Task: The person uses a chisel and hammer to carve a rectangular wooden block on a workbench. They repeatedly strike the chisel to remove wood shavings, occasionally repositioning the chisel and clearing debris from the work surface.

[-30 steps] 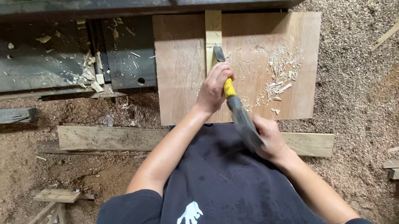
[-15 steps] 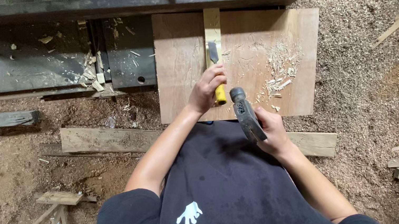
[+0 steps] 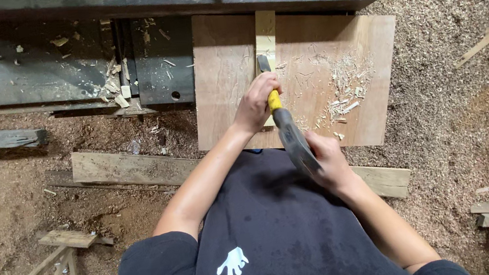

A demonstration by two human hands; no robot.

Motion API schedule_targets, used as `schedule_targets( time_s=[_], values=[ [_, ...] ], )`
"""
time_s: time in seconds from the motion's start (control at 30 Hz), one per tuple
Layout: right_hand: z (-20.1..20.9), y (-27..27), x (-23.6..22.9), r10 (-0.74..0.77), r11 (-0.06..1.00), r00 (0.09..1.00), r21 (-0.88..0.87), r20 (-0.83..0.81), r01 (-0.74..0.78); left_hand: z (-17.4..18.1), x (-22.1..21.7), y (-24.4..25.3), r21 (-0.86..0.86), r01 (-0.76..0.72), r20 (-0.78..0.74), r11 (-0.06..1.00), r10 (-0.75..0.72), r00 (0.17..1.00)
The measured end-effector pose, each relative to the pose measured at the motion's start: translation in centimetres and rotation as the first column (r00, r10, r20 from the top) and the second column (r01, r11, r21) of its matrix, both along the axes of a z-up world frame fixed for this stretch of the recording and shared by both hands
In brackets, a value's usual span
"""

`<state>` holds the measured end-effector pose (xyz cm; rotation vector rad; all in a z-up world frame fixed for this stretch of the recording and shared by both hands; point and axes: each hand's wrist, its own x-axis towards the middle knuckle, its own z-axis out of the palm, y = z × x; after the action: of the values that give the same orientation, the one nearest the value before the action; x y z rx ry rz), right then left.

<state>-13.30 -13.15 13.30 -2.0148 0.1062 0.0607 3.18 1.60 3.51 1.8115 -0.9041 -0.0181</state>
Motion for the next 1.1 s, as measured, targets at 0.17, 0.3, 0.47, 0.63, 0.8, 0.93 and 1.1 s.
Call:
schedule_targets(
  time_s=[0.17,0.3,0.47,0.63,0.8,0.93,1.1],
  values=[
    [0.4,0.1,0.5,0.068,0.996,0.987,0.042,0.148,-0.075,0.3,0.0,-0.3,0.002,-0.03,-0.033,1.0,0.03,0.999],
    [0.2,0.4,0.5,0.022,0.997,0.991,-0.07,-0.133,-0.032,-1.2,-0.1,-0.3,0.0,-0.032,0.026,0.999,0.032,0.999],
    [-0.1,1.1,0.2,-0.003,1.0,0.999,0.015,-0.047,0.003,-5.9,-0.5,1.3,-0.008,0.115,0.224,0.993,-0.11,0.968],
    [0.0,0.2,-0.3,-0.042,0.999,0.999,0.005,0.006,0.042,-8.6,-1.4,3.2,0.141,0.122,0.212,0.982,-0.15,0.966],
    [-0.2,-0.5,-1.0,-0.079,0.995,0.987,-0.072,-0.139,0.07,-6.1,-1.6,2.6,0.057,0.071,0.141,0.996,-0.079,0.987],
    [0.0,-0.7,-1.4,-0.065,0.998,0.996,-0.018,-0.066,0.064,-3.2,-1.4,1.4,-0.014,0.068,0.038,0.998,-0.067,0.997],
    [0.3,-0.7,-1.7,-0.018,1.0,0.999,0.009,-0.042,0.018,-1.9,-0.4,0.8,0.019,0.079,0.062,0.997,-0.08,0.995]
  ],
)
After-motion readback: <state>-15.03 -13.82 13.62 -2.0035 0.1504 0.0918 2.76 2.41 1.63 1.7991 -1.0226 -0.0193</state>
